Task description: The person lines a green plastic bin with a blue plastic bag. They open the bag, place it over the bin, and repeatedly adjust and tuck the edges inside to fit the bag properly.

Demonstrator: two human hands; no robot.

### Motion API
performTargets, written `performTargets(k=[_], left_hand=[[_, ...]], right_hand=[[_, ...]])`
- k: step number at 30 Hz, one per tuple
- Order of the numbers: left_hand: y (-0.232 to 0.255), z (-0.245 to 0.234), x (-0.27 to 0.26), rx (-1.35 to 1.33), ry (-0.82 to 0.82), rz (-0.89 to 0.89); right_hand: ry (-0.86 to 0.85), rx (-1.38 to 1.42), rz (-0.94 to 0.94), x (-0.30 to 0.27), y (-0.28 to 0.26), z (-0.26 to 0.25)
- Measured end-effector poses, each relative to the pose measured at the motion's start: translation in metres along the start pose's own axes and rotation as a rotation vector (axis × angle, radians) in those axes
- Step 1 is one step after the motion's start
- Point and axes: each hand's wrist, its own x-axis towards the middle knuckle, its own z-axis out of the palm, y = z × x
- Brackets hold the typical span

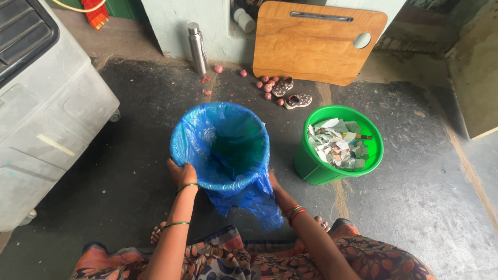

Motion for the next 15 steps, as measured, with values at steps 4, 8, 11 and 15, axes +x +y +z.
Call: performTargets(k=[4,8,11,15], left_hand=[[0.002,-0.002,-0.002,0.012,-0.004,-0.043],[0.01,-0.005,-0.006,0.025,-0.027,-0.043],[0.017,-0.008,-0.009,-0.003,-0.039,-0.042],[0.024,-0.011,-0.012,0.048,-0.052,-0.091]], right_hand=[[0.258,0.21,0.357,0.018,-0.052,-0.031],[-0.061,0.242,0.354,0.027,-0.133,-0.063],[-0.334,0.03,0.209,0.031,-0.168,-0.064],[-0.374,0.026,0.115,0.024,-0.17,-0.053]])
